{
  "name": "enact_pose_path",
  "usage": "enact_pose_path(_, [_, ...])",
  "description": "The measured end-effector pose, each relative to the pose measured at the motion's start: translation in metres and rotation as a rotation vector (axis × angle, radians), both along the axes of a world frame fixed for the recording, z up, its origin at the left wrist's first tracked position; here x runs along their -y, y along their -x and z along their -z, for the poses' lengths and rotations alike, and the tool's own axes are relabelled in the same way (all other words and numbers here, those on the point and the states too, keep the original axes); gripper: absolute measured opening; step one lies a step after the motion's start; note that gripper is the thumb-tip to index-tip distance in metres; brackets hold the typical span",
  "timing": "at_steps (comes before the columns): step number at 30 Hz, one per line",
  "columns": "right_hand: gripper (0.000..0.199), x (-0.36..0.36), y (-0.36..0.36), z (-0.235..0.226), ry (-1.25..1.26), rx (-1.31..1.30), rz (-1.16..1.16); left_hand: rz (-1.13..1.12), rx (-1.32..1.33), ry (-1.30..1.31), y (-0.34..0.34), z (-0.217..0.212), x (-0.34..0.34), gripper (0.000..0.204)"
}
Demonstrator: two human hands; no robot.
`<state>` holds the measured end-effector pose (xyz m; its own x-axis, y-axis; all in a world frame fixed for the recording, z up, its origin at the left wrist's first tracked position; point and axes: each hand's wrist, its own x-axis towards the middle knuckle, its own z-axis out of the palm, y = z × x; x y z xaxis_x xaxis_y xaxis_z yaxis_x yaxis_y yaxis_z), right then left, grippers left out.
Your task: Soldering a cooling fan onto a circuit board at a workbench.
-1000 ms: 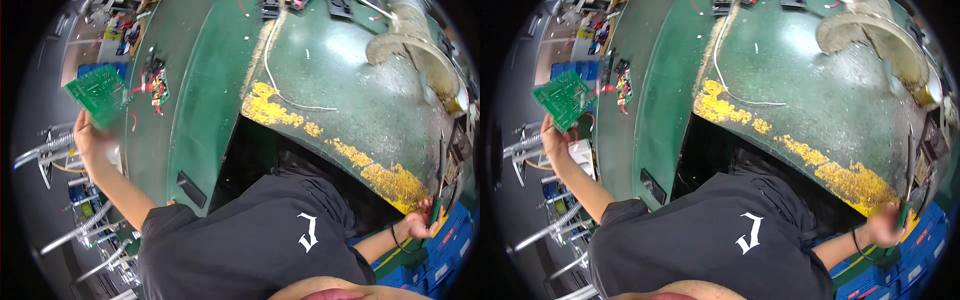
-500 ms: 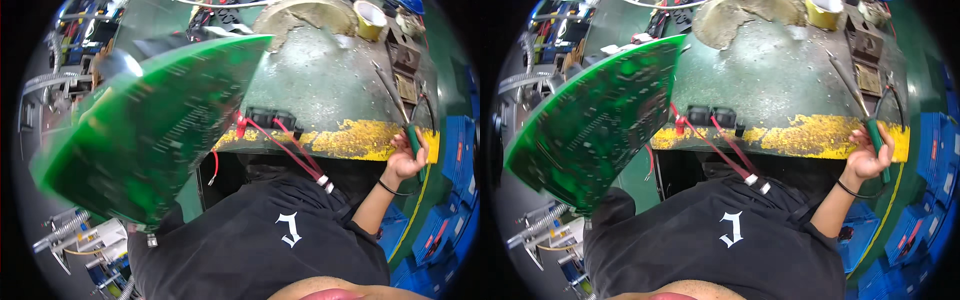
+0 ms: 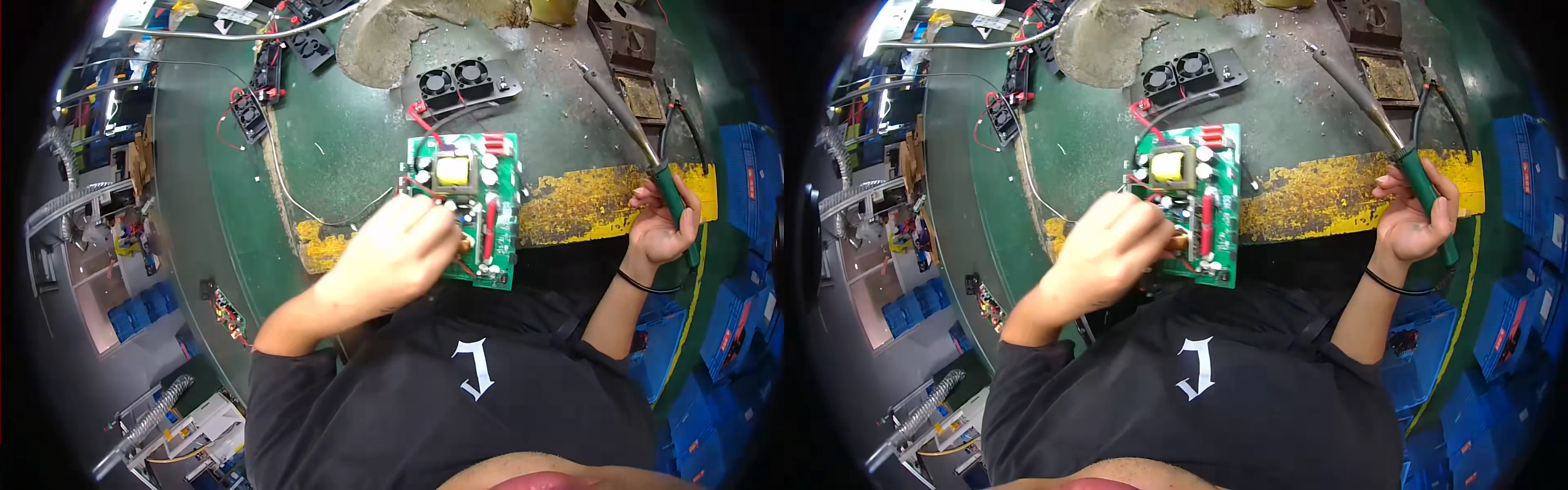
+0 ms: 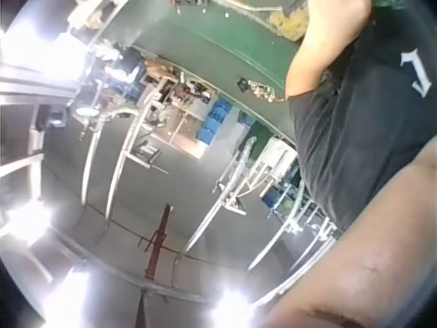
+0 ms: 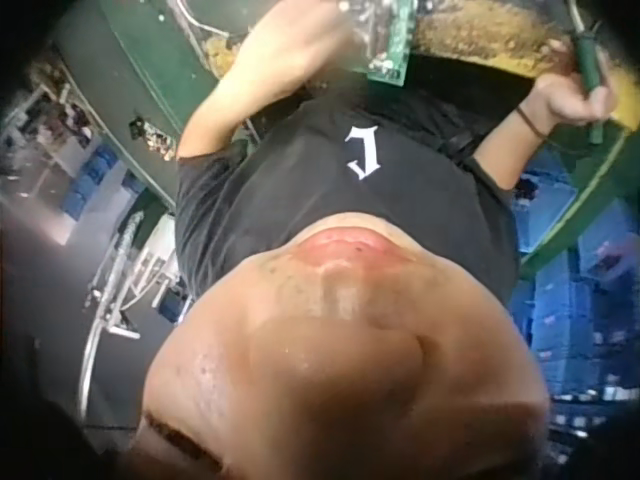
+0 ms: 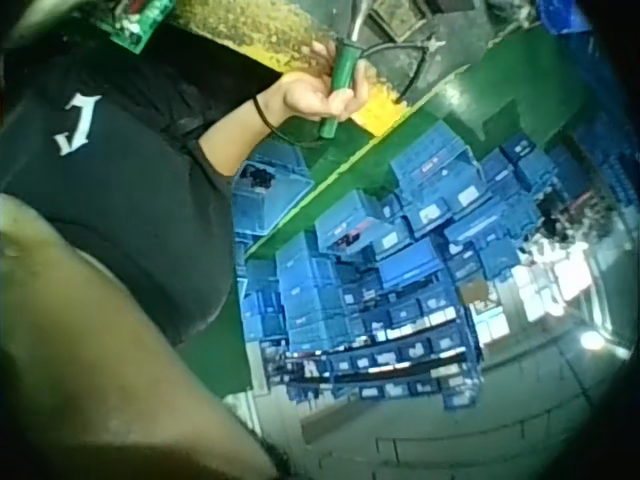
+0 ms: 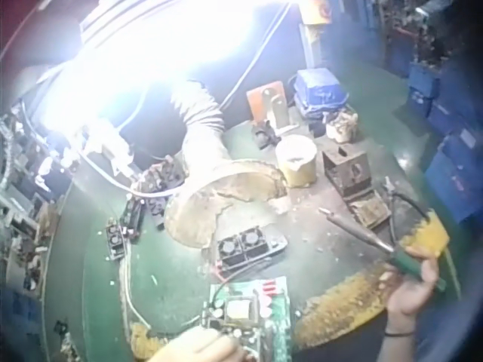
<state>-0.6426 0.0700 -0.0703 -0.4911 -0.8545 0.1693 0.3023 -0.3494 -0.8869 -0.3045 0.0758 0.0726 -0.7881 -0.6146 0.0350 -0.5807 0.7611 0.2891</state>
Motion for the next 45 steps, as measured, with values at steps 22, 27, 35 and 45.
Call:
enact_pose_path(22, [0.047, 0.002, -0.004, -0.005, 0.034, 0.002, -0.024, -0.332, -0.052, 0.230, 0.027, 0.055, 0.139, 0.035])
enact_pose_path(27, [0.047, 0.001, -0.005, -0.005, -0.005, 0.019, 0.046, -0.264, -0.153, 0.260, 0.023, 0.049, 0.141, 0.033])
enact_pose_path(35, [0.048, 0.001, -0.002, -0.004, 0.041, 0.026, -0.053, -0.248, -0.082, 0.192, 0.017, 0.056, 0.138, 0.033])
enact_pose_path(45, [0.049, -0.001, -0.001, -0.004, 0.029, 0.038, -0.049, -0.524, 0.105, 0.310, -0.018, 0.055, 0.099, 0.033])
